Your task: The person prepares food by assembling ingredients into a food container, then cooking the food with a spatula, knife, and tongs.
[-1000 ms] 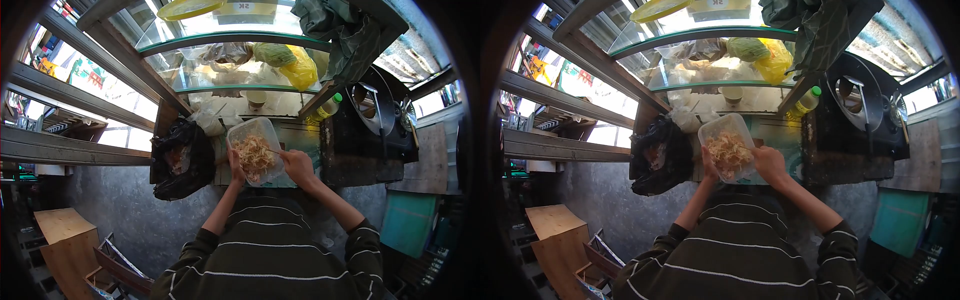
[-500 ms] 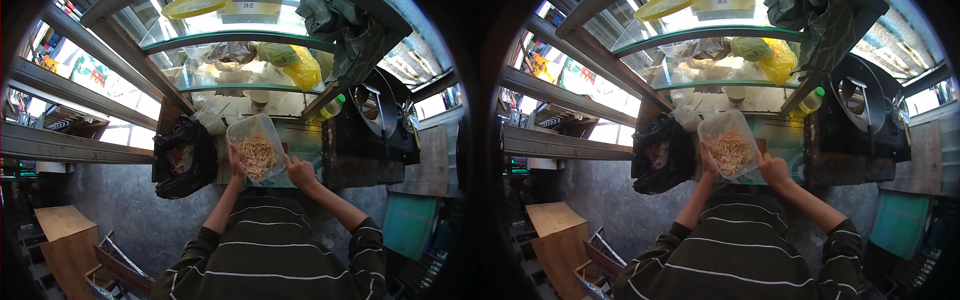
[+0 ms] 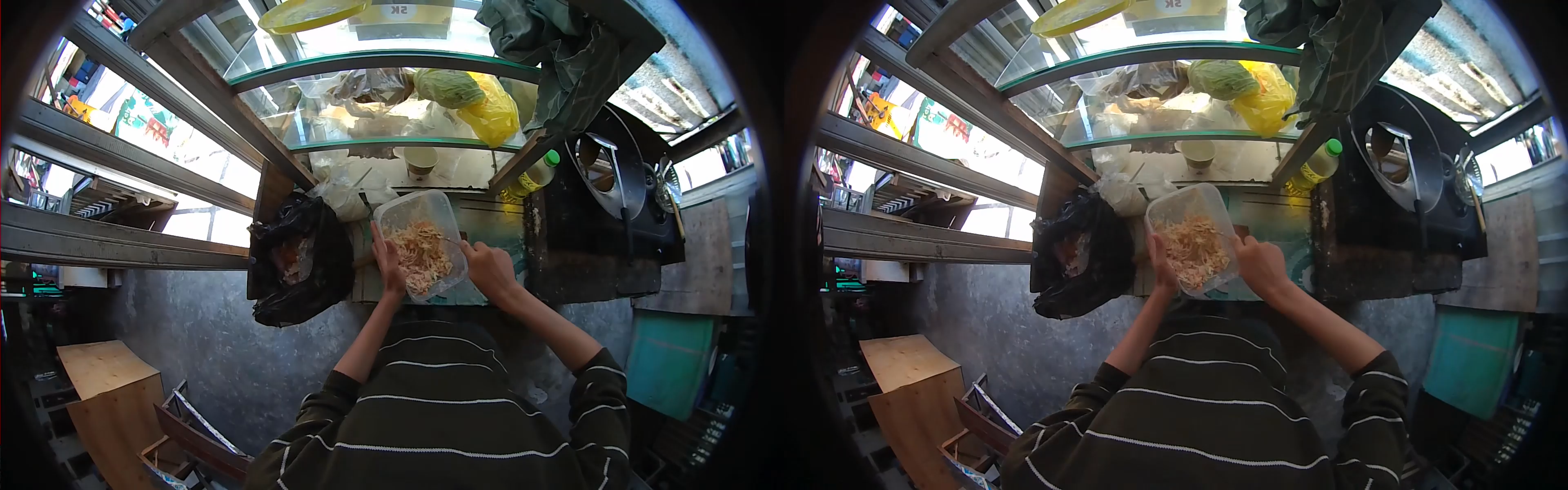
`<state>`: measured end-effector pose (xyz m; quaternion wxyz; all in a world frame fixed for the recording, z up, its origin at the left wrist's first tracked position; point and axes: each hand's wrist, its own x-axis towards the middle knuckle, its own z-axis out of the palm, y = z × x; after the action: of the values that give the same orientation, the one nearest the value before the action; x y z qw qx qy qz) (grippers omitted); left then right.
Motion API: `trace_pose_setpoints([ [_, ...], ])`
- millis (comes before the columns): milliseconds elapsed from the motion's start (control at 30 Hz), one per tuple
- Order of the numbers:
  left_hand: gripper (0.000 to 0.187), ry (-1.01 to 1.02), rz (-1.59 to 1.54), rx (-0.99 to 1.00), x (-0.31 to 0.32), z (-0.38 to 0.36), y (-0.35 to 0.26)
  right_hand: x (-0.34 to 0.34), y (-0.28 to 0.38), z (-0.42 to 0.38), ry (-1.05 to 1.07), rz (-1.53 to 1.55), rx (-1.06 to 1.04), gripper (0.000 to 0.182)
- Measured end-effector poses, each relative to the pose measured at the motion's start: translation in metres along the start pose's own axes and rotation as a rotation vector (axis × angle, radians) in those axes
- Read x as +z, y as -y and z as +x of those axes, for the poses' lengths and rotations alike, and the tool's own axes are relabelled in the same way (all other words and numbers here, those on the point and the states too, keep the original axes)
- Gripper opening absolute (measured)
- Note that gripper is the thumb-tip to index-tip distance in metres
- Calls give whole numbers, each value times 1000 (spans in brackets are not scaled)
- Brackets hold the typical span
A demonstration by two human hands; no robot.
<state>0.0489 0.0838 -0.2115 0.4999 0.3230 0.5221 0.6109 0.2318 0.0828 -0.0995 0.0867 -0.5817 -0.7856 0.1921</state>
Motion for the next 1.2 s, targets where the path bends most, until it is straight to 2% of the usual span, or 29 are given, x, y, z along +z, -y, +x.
trace_pose_setpoints([
  [33,73,2,-1,4,-1,5,2,3,-5,-1,11,-167,-12,17],
  [67,73,1,-39,15,-5,12,8,8,-9,-8,11,-168,-16,17],
  [133,74,-13,-79,31,-6,18,5,23,-12,-29,118,-122,112,19],
  [167,74,-33,77,13,-3,17,-5,29,-9,-33,122,-125,105,19],
  [200,75,-52,234,-9,0,14,-11,34,-5,-37,125,1,148,18],
  [233,75,-56,234,-10,1,12,-10,40,-4,-39,123,129,192,18],
  [267,74,-82,220,-15,1,10,-3,45,-4,-36,82,319,144,19],
  [333,74,-92,207,-24,0,11,10,51,-5,-30,136,415,227,19],
  [400,75,-27,-271,-89,-5,11,23,44,-3,-22,194,510,309,19],
  [500,77,12,-440,-139,-4,-1,30,26,6,-5,129,575,188,20],
  [567,70,-2,-314,-72,-6,3,30,0,13,-1,-34,215,1,24],
  [600,65,-26,-189,1,-6,4,30,-4,12,-3,-37,211,4,24],
  [667,65,-5,-279,-17,-5,5,25,-6,13,-7,-76,-50,-131,32],
  [733,65,17,-366,-34,-6,3,14,-11,15,-14,-80,-83,-172,35],
  [800,66,130,-426,-117,0,-6,-7,-15,15,-11,-77,-123,-211,37],
  [833,66,125,-428,-120,0,-8,-3,-17,16,-3,-154,-109,-183,37],
  [900,68,103,-279,-77,4,-7,5,-10,14,3,-238,-96,-152,36],
  [1000,68,111,-398,-116,7,0,6,20,8,-3,-156,-158,-254,35],
  [1067,67,109,-421,-142,1,5,6,22,11,-25,13,-262,-305,36],
  [1100,67,107,-442,-175,-2,6,6,16,7,-24,16,-264,-306,36],
  [1167,65,118,-438,-204,-7,8,18,-1,-1,-10,-109,-225,-275,42],
  [1200,66,77,-272,-105,-5,7,24,-5,-5,-1,-108,-222,-269,42],
])
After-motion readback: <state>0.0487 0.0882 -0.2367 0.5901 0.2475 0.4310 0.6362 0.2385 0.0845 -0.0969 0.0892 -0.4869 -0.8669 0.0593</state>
